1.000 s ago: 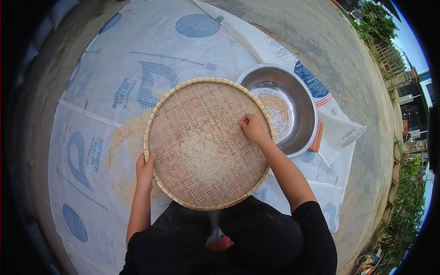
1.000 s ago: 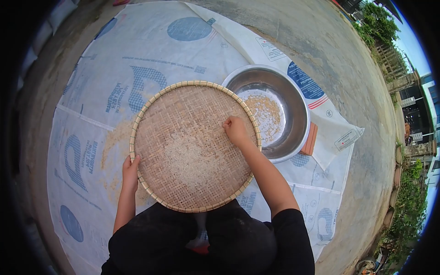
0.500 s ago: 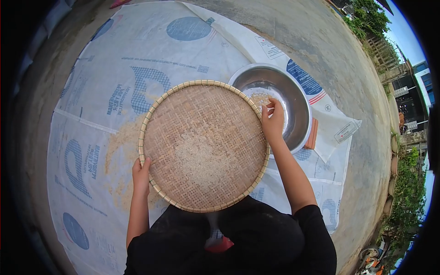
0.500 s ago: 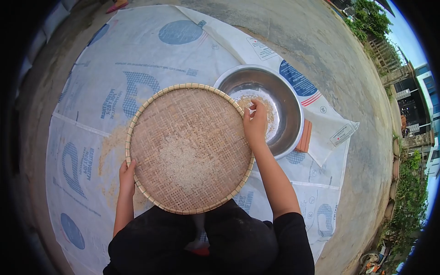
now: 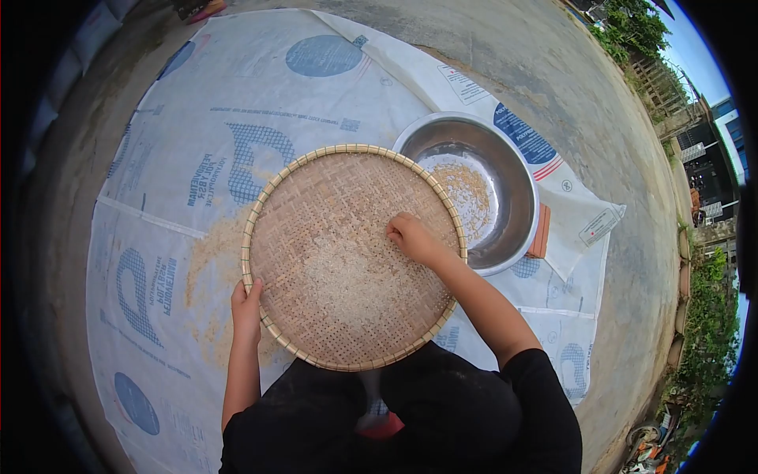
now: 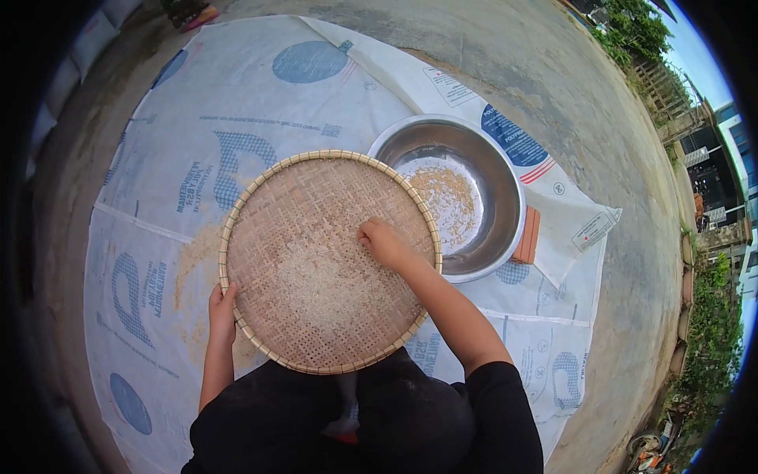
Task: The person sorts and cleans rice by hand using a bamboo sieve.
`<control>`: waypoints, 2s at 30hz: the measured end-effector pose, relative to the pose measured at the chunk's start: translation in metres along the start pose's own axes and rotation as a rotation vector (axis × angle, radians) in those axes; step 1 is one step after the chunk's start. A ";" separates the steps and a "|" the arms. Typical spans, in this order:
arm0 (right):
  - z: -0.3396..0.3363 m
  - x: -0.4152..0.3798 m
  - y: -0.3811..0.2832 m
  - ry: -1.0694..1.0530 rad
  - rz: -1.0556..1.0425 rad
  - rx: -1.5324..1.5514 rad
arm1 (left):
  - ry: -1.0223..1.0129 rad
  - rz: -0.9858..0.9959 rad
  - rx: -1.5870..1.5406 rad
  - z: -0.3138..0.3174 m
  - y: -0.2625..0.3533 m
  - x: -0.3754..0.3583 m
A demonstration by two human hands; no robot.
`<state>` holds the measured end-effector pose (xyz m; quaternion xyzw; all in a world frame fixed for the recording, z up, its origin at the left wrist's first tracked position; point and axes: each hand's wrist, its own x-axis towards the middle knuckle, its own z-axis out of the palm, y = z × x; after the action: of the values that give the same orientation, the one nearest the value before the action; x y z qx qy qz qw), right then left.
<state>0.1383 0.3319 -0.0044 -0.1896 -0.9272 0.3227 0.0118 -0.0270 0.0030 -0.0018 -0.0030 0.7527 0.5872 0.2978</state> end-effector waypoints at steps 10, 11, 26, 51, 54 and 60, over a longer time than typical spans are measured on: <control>-0.007 -0.007 -0.014 -0.038 -0.033 -0.211 | -0.007 0.015 -0.002 0.000 0.001 -0.001; -0.008 -0.007 -0.015 -0.026 -0.028 -0.218 | -0.007 0.016 -0.003 0.000 0.000 -0.001; -0.071 -0.023 0.005 0.656 0.191 -0.055 | 0.015 0.020 -0.037 0.002 0.002 -0.002; 0.043 0.033 -0.097 -0.139 -0.193 -0.092 | -0.004 0.003 -0.065 0.001 0.004 -0.004; 0.034 0.031 -0.093 -0.128 -0.145 -0.068 | -0.011 0.002 -0.067 0.001 0.004 -0.003; -0.018 0.019 -0.053 0.308 -0.156 0.179 | -0.018 -0.004 -0.042 0.000 0.010 -0.006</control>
<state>0.1054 0.3111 0.0401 -0.1625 -0.8939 0.3693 0.1954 -0.0259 0.0036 0.0093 -0.0055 0.7373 0.6023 0.3058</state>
